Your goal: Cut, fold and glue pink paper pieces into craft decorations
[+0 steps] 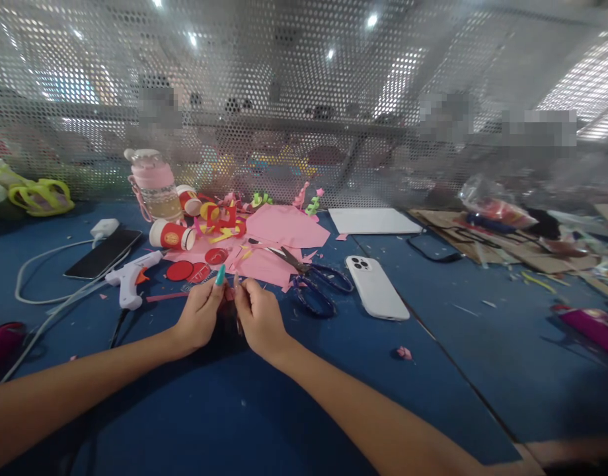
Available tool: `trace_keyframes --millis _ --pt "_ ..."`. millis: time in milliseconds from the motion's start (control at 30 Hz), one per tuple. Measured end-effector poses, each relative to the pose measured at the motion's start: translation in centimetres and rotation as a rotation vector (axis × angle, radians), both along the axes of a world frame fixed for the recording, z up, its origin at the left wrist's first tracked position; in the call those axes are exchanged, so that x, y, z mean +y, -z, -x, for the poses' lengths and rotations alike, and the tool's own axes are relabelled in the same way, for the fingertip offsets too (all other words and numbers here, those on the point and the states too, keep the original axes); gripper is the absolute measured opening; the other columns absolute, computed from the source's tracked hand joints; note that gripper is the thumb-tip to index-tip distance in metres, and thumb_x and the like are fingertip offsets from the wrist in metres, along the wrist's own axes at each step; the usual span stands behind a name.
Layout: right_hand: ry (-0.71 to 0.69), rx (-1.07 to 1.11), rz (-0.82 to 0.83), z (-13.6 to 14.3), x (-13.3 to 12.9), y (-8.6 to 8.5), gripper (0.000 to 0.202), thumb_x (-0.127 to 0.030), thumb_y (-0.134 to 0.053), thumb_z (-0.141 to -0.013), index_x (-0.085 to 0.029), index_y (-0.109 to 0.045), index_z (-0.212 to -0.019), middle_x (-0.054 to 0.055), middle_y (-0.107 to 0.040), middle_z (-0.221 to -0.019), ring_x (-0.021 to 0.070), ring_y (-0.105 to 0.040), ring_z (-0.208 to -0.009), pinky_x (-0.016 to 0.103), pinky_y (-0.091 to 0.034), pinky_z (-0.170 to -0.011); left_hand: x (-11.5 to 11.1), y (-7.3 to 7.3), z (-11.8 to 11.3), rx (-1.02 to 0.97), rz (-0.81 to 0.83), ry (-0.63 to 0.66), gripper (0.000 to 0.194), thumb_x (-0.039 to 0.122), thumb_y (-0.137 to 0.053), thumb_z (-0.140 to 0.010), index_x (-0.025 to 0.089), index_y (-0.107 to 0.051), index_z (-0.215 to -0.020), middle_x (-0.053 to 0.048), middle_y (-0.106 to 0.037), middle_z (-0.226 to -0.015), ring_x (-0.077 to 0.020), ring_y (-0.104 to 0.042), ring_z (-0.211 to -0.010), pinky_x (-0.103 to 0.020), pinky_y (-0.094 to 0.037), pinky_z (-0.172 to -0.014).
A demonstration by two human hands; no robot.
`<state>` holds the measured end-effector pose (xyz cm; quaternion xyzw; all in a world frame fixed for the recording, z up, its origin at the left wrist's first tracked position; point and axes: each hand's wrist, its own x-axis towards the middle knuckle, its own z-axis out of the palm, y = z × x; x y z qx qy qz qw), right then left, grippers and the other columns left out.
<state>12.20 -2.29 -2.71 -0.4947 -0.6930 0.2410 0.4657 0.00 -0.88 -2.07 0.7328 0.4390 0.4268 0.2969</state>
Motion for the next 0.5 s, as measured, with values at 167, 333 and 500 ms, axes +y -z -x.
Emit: trace_keyframes --millis 167,333,500 --pt "0.036 -0.008 -0.024 -0.03 0.15 0.25 0.026 -0.030 -0.031 -0.085 -0.022 -0.033 -0.061 -0.005 -0.039 -0.046 0.0104 -0.040 -0.041 0.022 -0.027 -0.043 -0.22 -0.11 -0.06 0.119 -0.012 -0.011 0.027 0.035 -0.033 -0.083 0.019 -0.039 -0.062 0.004 -0.042 -0.050 -0.0097 -0.039 -0.045 -0.022 -0.030 -0.046" --pt "0.019 0.046 0.011 0.07 0.05 0.38 0.028 -0.035 -0.031 -0.087 -0.021 -0.035 -0.062 -0.005 -0.039 -0.046 0.0100 -0.040 -0.040 0.022 -0.028 -0.042 -0.34 -0.28 -0.14 0.138 -0.015 -0.027 0.024 0.032 -0.035 -0.082 0.020 -0.035 -0.061 0.004 -0.042 -0.048 -0.0094 -0.038 -0.043 -0.022 -0.029 -0.045" --pt "-0.082 0.321 0.112 -0.23 0.49 0.18 0.040 -0.052 -0.029 -0.085 -0.021 -0.039 -0.062 -0.005 -0.039 -0.045 0.0094 -0.039 -0.039 0.022 -0.032 -0.039 -0.04 0.02 -0.05 0.006 0.028 -0.019 0.027 0.035 -0.034 -0.083 0.019 -0.039 -0.063 0.004 -0.043 -0.048 -0.0094 -0.040 -0.044 -0.022 -0.030 -0.045"
